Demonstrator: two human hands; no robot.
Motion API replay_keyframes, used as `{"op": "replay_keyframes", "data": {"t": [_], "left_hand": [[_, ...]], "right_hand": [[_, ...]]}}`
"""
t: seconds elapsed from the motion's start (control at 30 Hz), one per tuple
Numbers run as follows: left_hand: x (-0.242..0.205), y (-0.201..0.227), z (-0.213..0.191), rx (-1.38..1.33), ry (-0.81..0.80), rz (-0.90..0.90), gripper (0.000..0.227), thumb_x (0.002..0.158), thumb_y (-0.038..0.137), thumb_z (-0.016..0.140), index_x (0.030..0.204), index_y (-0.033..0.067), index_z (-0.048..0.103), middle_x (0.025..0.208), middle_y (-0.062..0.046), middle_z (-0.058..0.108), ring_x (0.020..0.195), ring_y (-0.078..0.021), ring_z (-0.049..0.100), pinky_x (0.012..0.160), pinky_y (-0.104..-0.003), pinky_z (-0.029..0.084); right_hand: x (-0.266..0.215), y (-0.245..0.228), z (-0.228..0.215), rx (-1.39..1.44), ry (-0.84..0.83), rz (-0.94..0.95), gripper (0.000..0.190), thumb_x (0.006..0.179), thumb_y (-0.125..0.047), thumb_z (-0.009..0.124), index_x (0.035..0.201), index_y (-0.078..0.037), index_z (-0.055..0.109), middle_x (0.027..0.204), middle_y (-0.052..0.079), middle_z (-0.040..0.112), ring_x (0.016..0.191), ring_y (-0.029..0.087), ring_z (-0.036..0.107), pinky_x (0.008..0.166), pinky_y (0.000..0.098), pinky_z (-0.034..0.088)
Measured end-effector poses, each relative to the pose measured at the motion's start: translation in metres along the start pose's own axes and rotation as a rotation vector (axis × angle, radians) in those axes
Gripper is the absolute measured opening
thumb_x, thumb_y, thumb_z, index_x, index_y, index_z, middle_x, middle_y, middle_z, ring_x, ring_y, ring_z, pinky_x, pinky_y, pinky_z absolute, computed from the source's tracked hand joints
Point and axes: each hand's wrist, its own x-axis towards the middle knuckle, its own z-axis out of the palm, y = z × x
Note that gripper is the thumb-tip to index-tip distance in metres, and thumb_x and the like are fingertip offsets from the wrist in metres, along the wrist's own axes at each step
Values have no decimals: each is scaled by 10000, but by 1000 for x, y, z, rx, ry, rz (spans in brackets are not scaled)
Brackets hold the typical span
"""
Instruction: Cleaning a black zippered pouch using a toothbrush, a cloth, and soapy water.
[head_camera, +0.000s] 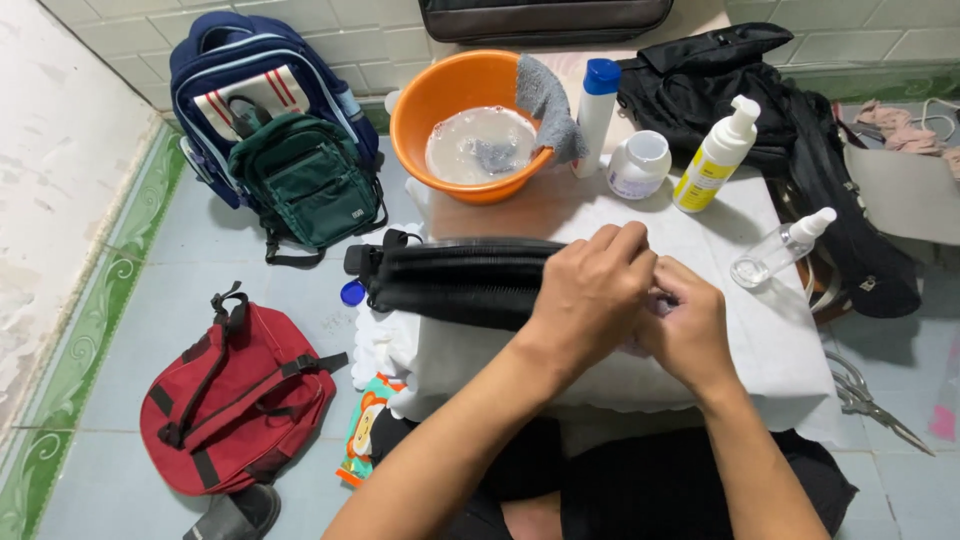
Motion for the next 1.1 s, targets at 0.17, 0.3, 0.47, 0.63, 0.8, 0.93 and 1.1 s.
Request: {"op": "replay_keyframes", "data": {"t": [0.17, 0.3, 0.47, 0.63, 0.8, 0.93, 1.1], "left_hand": [[-1, -15, -13, 50, 23, -42, 110, 779, 68, 709, 705, 85, 629, 789, -21, 549, 656, -199, 606, 492, -272, 457], [-6, -20, -14, 35, 56, -113, 169, 891, 119, 652, 728, 105, 614, 817, 10, 556, 598, -163, 610, 490, -256, 487], [-6, -63, -35, 91, -13, -220, 95, 849, 141, 693, 761, 143, 658, 830, 10, 615, 587, -262, 667, 500, -367, 532], [-30, -145, -69, 3, -32, -393, 111, 852, 111, 762, 769, 92, 689, 792, -64, 652, 693, -355, 692, 563, -421, 536], [-66, -191, -84, 19, -132, -827, 109, 834, 138, 812, 798, 56, 751, 761, -81, 702, 720, -262, 738, 636, -304, 566], [-101, -235, -53, 92, -330, -1027, 175, 813, 345, 833, 793, 178, 783, 791, -75, 738, 817, -357, 737, 671, -401, 577], [-131, -258, -29, 7, -517, -1238, 103, 814, 329, 701, 823, 294, 797, 809, 14, 764, 857, -305, 748, 686, -384, 579]], "right_hand": [[14, 2, -4, -56, -30, 17, 96, 812, -96, 772, 906, -117, 780, 856, 42, 733, 862, 241, 723, 813, 382, 552], [16, -5, 0, -125, -27, -20, 233, 784, -70, 744, 992, -156, 801, 856, 37, 745, 846, 247, 719, 777, 362, 572], [13, -16, -9, -97, -61, 14, 352, 774, -30, 707, 1116, -71, 781, 898, 140, 745, 875, 338, 725, 774, 409, 585], [14, -15, -21, -30, -105, 154, 487, 765, -17, 653, 1233, -104, 757, 958, 159, 753, 955, 345, 716, 862, 439, 575], [22, -29, -23, 14, -237, 273, 683, 701, 6, 645, 1370, -127, 688, 898, 119, 749, 917, 242, 690, 907, 369, 552], [27, -37, -26, 24, -283, 304, 740, 688, 9, 636, 1413, -137, 658, 869, 105, 725, 865, 196, 658, 911, 357, 538], [37, -42, -31, 41, -430, 339, 917, 657, 17, 683, 1541, -167, 527, 892, 69, 711, 819, 192, 617, 830, 361, 553]]}}
